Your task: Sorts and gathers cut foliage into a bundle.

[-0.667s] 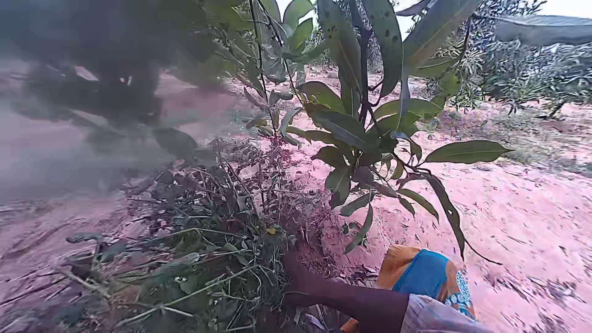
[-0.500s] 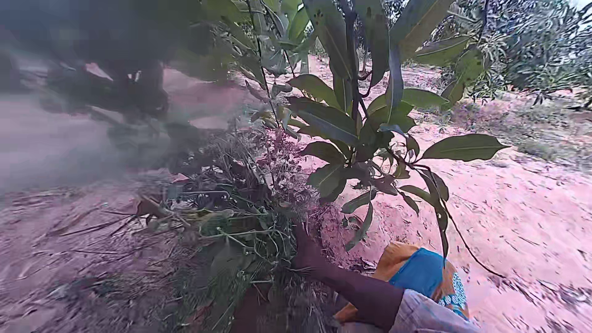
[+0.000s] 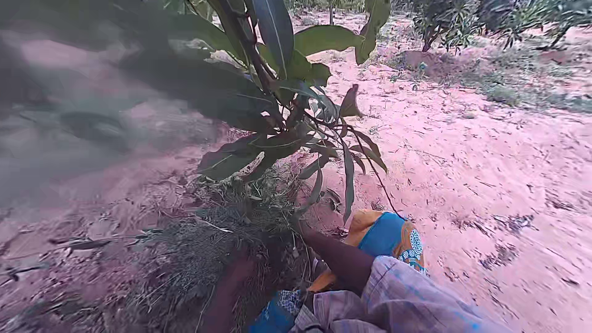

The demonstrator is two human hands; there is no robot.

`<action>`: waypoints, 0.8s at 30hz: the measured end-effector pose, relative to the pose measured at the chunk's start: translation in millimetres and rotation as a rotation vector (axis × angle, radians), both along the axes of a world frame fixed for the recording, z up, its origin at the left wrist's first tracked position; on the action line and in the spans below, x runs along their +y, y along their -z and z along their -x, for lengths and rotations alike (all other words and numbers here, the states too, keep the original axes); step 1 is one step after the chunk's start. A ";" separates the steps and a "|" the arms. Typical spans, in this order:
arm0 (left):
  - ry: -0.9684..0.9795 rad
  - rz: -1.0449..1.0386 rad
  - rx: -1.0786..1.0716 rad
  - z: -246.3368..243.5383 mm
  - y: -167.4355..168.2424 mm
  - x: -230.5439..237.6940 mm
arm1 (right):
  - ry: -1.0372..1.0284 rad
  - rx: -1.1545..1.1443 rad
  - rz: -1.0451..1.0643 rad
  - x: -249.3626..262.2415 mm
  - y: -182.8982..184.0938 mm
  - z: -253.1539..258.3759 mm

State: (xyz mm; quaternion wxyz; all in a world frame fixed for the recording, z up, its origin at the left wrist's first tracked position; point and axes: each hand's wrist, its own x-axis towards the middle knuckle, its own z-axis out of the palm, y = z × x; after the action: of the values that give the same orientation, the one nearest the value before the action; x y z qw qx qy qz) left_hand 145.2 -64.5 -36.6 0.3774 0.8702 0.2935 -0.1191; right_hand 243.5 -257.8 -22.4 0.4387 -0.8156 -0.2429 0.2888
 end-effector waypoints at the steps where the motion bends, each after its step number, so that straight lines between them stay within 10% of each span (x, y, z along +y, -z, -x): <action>1: 0.018 0.026 0.047 6.7 8.9 1.0 | 0.069 0.083 -0.071 8.9 11.7 -9.5; 15: -0.464 0.578 -0.535 107.7 -6.4 13.4 | -0.006 -0.407 -0.289 41.6 -93.5 12.5; 21: -0.757 0.626 -0.597 91.2 -13.0 9.9 | -0.833 -0.268 0.059 65.3 -28.7 66.8; 24: -0.780 0.606 -0.508 90.0 -10.5 12.4 | -0.818 -0.223 0.312 60.2 25.2 43.8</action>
State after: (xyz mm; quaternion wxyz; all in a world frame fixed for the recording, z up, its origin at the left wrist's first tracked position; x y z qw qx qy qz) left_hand 55.2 -52.0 -26.1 0.6859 0.5509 0.4464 0.1641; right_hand 199.7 -197.5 -47.6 0.1312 -0.7350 -0.5447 0.3819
